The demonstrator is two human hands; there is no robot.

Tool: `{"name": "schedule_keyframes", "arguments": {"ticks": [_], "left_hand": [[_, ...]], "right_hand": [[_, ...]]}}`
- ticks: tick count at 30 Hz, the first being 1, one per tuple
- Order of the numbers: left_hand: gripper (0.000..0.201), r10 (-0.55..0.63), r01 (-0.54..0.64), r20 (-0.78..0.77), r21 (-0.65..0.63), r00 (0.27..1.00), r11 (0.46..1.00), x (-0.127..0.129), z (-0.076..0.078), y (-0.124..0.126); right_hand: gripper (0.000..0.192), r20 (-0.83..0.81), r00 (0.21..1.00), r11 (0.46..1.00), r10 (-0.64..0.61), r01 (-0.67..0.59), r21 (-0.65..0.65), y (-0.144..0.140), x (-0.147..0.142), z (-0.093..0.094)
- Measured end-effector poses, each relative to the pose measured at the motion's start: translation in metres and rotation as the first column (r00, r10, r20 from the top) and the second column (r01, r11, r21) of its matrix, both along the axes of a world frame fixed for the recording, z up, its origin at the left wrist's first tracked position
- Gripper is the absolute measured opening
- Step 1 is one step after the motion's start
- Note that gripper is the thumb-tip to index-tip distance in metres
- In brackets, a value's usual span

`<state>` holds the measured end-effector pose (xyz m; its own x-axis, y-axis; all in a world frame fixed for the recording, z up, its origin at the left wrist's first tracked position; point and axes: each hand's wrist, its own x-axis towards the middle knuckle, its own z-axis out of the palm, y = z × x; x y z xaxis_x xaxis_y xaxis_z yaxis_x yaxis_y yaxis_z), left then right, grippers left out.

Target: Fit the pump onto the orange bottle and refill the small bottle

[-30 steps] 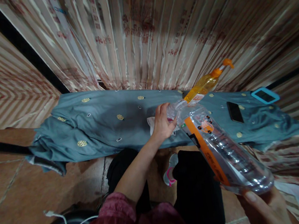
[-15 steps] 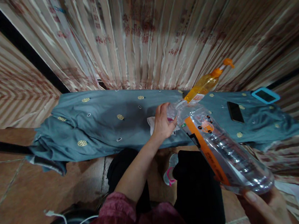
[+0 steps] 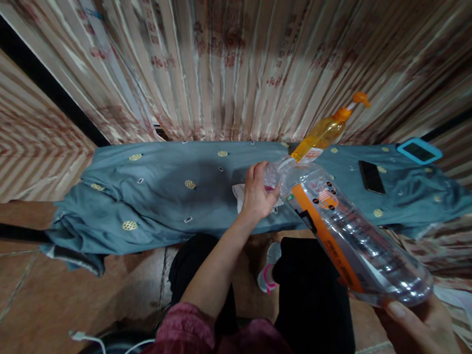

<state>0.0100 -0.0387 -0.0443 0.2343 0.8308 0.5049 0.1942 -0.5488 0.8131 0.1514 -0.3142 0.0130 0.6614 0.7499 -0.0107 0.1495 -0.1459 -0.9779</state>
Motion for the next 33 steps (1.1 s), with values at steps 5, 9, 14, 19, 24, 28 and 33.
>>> {"name": "schedule_keyframes", "arguments": {"ticks": [5, 9, 14, 19, 24, 28, 33], "left_hand": [[0.053, 0.004, -0.004, -0.002, 0.002, 1.000, 1.000, 0.001, 0.000, 0.000], [0.053, 0.005, -0.005, -0.003, 0.000, 1.000, 1.000, 0.000, 0.000, 0.000], [0.053, 0.005, -0.005, 0.004, 0.003, 1.000, 1.000, 0.000, 0.000, 0.000], [0.053, 0.001, -0.001, 0.005, -0.010, 1.000, 1.000, 0.000, 0.001, 0.000], [0.053, 0.004, -0.004, 0.002, -0.012, 1.000, 1.000, 0.000, 0.001, 0.000], [0.052, 0.003, -0.003, 0.005, -0.010, 1.000, 1.000, 0.000, 0.001, 0.000], [0.051, 0.006, -0.006, 0.005, -0.008, 1.000, 1.000, 0.000, 0.001, 0.000]], "right_hand": [[0.067, -0.101, 0.994, 0.999, -0.037, 0.035, -0.028, 0.003, -0.007, 0.009], [0.066, -0.131, 0.991, 1.000, -0.010, 0.007, -0.027, 0.007, -0.015, 0.018], [0.067, -0.144, 0.990, 1.000, 0.002, 0.000, 0.010, 0.006, -0.011, 0.013], [0.060, -0.076, 0.997, 1.000, 0.022, -0.021, 0.009, 0.000, 0.001, 0.002], [0.062, -0.084, 0.996, 1.000, -0.010, 0.009, -0.008, 0.000, -0.001, 0.001], [0.066, -0.115, 0.993, 0.999, -0.033, 0.033, -0.001, 0.003, -0.006, 0.005], [0.069, -0.081, 0.997, 0.998, -0.005, 0.000, -0.056, -0.001, 0.003, 0.004]]}}
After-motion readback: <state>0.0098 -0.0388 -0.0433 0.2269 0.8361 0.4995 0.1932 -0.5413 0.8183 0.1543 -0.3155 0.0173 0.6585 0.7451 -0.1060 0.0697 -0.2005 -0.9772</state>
